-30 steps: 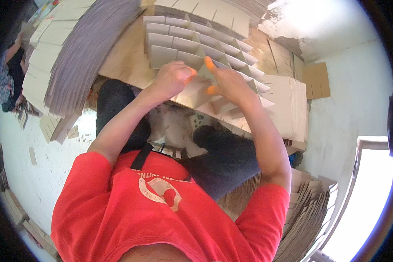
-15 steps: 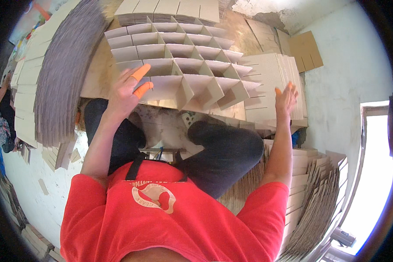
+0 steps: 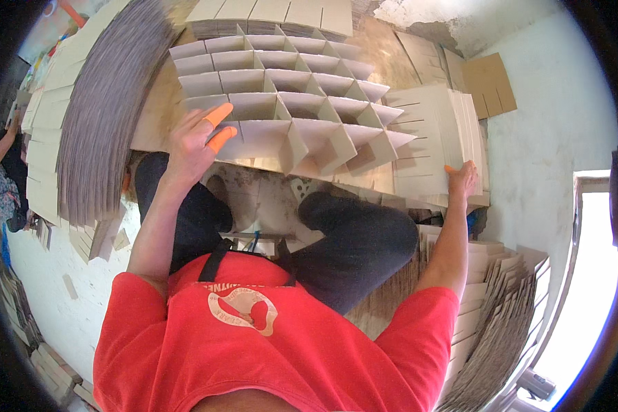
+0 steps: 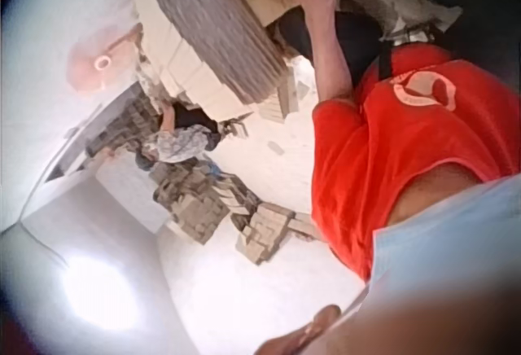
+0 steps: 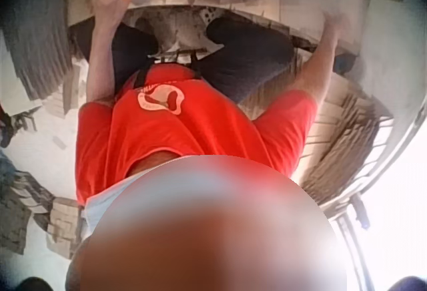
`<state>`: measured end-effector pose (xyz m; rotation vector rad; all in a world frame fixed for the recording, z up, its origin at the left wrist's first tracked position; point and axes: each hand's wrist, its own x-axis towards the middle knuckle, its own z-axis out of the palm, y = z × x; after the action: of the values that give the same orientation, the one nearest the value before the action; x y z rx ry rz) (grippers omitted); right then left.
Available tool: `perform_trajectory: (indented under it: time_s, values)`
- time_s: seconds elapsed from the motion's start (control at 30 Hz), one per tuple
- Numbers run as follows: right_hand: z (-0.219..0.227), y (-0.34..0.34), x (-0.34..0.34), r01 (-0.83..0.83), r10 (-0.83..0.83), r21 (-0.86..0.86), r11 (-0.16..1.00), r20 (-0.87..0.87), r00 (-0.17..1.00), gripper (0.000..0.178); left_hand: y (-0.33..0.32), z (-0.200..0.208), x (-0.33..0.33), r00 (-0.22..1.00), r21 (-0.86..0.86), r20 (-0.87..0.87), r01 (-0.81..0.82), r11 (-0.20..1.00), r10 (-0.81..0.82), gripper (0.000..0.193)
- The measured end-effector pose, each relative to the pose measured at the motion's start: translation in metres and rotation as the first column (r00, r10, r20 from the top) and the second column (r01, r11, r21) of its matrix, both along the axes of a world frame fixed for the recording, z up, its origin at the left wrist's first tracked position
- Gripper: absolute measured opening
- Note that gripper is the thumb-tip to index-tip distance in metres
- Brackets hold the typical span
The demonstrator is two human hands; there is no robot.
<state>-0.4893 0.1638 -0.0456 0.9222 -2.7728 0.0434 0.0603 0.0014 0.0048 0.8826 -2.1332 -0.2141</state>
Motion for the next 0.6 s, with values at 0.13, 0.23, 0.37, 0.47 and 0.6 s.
perform_trajectory:
  time_s: [0.13, 0.23, 0.37, 0.47, 0.6]
  values:
    - [0.003, 0.007, 0.001, -0.019, 0.023, -0.151, 0.988, 0.029, 0.999, 0.039, 0.0, -0.003, 0.005, 1.0, 0.022, -0.007, -0.008, 1.0, 0.008, 0.039]
    - [0.024, 0.002, 0.022, -0.005, 0.02, -0.245, 0.97, 0.061, 0.998, 0.037, -0.001, -0.006, 0.011, 1.0, -0.035, -0.002, -0.031, 0.999, 0.031, 0.039]
    - [0.056, 0.004, 0.041, -0.093, 0.071, -0.461, 0.882, -0.066, 0.995, 0.041, -0.001, -0.003, 0.017, 0.996, -0.046, 0.005, -0.086, 0.995, 0.087, 0.04]
    - [0.089, -0.006, 0.059, -0.294, 0.147, -0.62, 0.728, -0.277, 0.95, 0.041, -0.002, -0.005, 0.026, 0.993, -0.024, 0.016, -0.117, 0.993, 0.117, 0.04]
    - [0.159, -0.039, 0.126, -0.302, 0.2, -0.739, 0.602, -0.227, 0.953, 0.043, -0.003, -0.011, 0.037, 0.99, -0.033, -0.01, -0.14, 0.99, 0.14, 0.037]
